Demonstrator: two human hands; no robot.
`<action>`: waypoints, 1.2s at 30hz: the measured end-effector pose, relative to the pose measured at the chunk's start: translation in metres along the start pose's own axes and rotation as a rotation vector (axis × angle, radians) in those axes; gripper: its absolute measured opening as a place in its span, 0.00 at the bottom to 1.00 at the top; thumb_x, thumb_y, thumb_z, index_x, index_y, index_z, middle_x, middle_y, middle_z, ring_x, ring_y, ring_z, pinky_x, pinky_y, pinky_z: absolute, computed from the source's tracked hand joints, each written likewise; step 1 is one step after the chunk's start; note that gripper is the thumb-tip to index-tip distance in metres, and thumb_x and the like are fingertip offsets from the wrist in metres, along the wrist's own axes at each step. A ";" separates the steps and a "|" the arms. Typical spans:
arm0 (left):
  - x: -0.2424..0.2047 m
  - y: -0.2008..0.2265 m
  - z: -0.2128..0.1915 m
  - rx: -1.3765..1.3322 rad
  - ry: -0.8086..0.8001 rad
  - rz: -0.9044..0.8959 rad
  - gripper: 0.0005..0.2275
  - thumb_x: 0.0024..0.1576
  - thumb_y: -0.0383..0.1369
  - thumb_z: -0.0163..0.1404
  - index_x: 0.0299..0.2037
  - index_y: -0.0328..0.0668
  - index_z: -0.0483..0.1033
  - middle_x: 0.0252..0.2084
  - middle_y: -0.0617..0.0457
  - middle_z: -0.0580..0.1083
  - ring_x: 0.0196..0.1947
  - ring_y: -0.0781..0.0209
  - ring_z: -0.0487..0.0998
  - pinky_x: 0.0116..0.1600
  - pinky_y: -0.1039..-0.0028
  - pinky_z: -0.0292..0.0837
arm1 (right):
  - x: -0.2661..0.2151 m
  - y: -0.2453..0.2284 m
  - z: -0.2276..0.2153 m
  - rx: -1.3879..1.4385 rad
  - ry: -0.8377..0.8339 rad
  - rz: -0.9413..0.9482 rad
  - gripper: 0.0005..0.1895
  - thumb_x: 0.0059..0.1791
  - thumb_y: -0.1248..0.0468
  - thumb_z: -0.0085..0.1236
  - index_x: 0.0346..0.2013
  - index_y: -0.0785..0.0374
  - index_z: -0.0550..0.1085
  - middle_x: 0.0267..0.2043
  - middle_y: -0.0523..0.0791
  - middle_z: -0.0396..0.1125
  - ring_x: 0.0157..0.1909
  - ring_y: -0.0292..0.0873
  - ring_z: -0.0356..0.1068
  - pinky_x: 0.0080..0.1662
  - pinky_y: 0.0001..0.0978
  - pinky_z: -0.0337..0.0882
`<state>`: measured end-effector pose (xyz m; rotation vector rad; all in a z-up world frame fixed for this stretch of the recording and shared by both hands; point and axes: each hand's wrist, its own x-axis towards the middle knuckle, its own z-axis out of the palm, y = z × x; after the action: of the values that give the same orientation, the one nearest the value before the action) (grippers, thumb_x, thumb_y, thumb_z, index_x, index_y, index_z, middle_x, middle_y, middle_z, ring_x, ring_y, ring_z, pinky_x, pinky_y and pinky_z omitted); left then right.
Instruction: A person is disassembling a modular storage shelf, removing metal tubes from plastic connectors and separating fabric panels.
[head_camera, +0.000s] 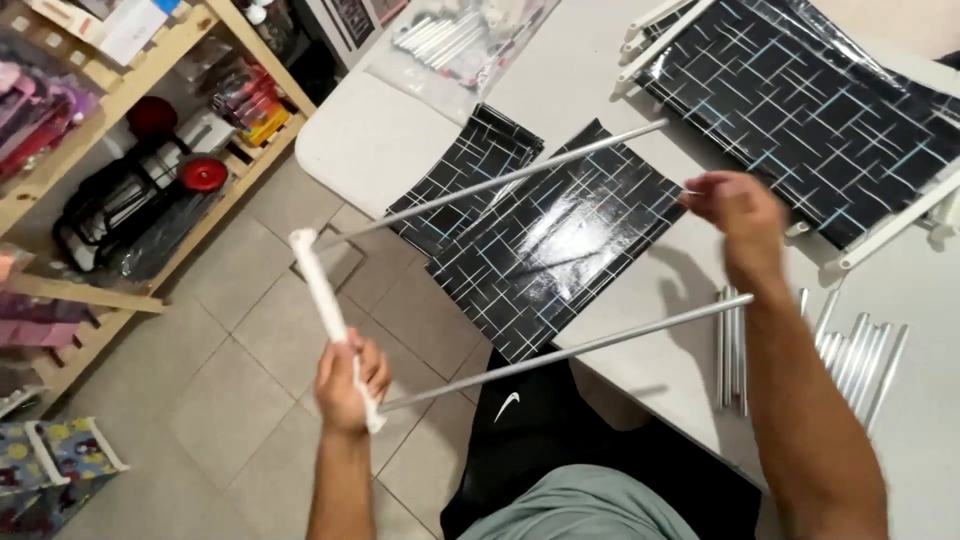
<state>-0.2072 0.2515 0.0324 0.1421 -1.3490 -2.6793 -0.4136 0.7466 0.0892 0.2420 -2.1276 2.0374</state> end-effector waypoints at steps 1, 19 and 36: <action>0.020 -0.013 0.020 -0.006 0.004 -0.011 0.11 0.70 0.42 0.35 0.43 0.44 0.62 0.17 0.54 0.55 0.10 0.61 0.59 0.13 0.77 0.56 | -0.012 -0.019 -0.032 -0.008 0.000 0.010 0.20 0.65 0.58 0.38 0.56 0.75 0.69 0.54 0.65 0.68 0.55 0.65 0.72 0.59 0.53 0.73; 0.079 -0.114 0.313 0.832 -0.654 0.291 0.25 0.62 0.62 0.37 0.41 0.52 0.74 0.22 0.48 0.71 0.23 0.48 0.75 0.34 0.61 0.73 | -0.088 -0.161 -0.014 -1.207 -0.605 0.471 0.23 0.59 0.43 0.33 0.37 0.50 0.73 0.27 0.45 0.74 0.40 0.55 0.78 0.47 0.48 0.76; 0.117 -0.096 0.332 0.726 -0.266 0.188 0.20 0.66 0.47 0.35 0.25 0.51 0.68 0.15 0.61 0.64 0.17 0.69 0.65 0.25 0.74 0.62 | -0.099 -0.080 -0.098 -1.746 0.041 -0.768 0.13 0.57 0.57 0.51 0.28 0.48 0.66 0.21 0.36 0.53 0.26 0.38 0.64 0.34 0.31 0.68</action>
<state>-0.3792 0.5510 0.1500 -0.2654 -2.2291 -1.9908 -0.2962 0.8402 0.1461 0.5205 -2.3250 -0.4320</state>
